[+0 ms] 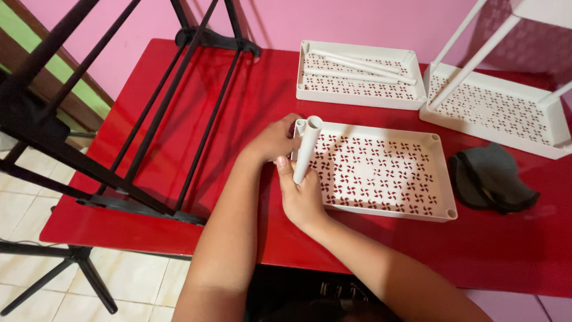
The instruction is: The person disassembles a white plastic two-tier shelf on a red table. They remove the top tray, then pull out and place aside the vertical support rods one by one, leaving the trays and rods separated on the table.
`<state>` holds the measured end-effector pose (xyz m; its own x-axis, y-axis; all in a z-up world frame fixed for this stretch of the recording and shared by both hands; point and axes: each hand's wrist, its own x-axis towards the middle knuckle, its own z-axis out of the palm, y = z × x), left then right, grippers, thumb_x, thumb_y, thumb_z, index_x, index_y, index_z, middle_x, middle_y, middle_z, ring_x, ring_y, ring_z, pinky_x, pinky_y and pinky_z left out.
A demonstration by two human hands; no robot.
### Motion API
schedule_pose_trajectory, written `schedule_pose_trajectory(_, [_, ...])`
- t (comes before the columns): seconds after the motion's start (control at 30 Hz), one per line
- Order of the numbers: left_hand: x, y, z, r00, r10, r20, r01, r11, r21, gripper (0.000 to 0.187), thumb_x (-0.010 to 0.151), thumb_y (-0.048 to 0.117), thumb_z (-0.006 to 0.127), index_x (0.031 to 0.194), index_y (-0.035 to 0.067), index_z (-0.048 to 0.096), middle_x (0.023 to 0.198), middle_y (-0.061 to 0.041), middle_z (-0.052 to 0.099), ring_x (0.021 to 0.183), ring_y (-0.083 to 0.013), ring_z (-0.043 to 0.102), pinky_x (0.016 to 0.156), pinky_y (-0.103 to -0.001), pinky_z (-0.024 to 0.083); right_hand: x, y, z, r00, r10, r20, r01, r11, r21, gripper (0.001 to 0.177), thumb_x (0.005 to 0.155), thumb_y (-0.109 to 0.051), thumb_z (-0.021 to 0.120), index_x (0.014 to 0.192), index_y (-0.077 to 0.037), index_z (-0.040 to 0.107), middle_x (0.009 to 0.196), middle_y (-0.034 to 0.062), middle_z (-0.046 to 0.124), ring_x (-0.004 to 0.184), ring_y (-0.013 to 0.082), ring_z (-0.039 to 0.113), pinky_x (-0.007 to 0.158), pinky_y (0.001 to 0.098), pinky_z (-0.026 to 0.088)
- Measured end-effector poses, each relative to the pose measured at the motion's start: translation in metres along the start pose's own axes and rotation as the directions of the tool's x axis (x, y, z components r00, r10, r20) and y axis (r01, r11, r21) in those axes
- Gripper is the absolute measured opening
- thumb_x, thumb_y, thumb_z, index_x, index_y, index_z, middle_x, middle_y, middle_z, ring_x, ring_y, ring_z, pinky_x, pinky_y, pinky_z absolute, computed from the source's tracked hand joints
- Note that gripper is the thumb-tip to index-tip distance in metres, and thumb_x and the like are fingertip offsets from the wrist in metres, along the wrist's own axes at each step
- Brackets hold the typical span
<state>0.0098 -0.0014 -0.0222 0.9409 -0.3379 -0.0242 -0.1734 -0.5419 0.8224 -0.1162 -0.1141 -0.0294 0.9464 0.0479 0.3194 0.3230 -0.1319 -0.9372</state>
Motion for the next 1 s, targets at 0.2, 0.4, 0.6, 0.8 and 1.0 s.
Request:
schedule_pose_trajectory(0.2, [0.0,0.0,0.0,1.0,0.021,-0.009,-0.021,0.998,-0.053,0.057,0.084,0.018,0.07,0.139,0.01,0.057,0.119,-0.016,0.074,0.107,-0.0263,0.073,0.092,-0.036,0.057,0.008,-0.002,-0.009,0.965,0.117,0.236,-0.156,0.976,0.154,0.051,0.109,-0.036,0.048,0.066,-0.009,0.042,0.054,-0.0033,0.041,0.048,0.0082,0.036,0.044,0.0301,0.031])
schedule_pose_trajectory(0.4, [0.002,-0.001,0.002,1.0,0.019,0.013,-0.018,0.996,-0.088,0.061,0.084,0.013,0.068,0.144,0.011,0.053,0.122,-0.015,0.074,0.108,-0.0247,0.072,0.091,-0.036,0.057,0.023,-0.005,-0.023,0.852,0.012,0.523,-0.158,0.959,0.235,0.05,0.111,-0.032,0.044,0.066,-0.012,0.038,0.052,-0.003,0.038,0.044,0.0091,0.037,0.042,0.0282,0.034])
schedule_pose_trajectory(0.6, [0.0,0.001,0.001,1.0,-0.009,0.03,0.012,0.996,-0.094,0.041,0.089,0.01,0.065,0.129,0.006,0.06,0.104,-0.016,0.075,0.088,-0.0246,0.071,0.073,-0.037,0.057,0.032,0.002,-0.032,0.709,0.046,0.704,-0.321,0.91,0.264,0.05,0.111,-0.029,0.047,0.066,-0.012,0.036,0.054,-0.0038,0.035,0.046,0.0081,0.029,0.043,0.0277,0.025])
schedule_pose_trajectory(0.8, [0.002,0.002,0.002,1.0,0.014,0.004,-0.014,1.0,0.02,0.036,0.085,0.011,0.067,0.12,0.008,0.06,0.089,-0.014,0.072,0.072,-0.0213,0.07,0.059,-0.037,0.056,0.049,0.007,-0.046,0.511,0.106,0.853,-0.355,0.93,0.097,0.051,0.11,-0.031,0.051,0.065,-0.013,0.035,0.055,-0.0044,0.033,0.048,0.0087,0.028,0.045,0.029,0.026])
schedule_pose_trajectory(1.0, [0.006,-0.007,0.002,0.991,0.133,-0.027,-0.133,0.991,-0.003,0.041,0.089,0.014,0.069,0.127,0.006,0.058,0.094,-0.014,0.074,0.076,-0.0214,0.073,0.062,-0.035,0.059,0.039,-0.002,-0.051,0.597,0.11,0.795,-0.264,0.962,0.065,0.042,0.107,-0.029,0.056,0.072,-0.01,0.042,0.06,-0.0028,0.04,0.052,0.0091,0.036,0.049,0.0285,0.033])
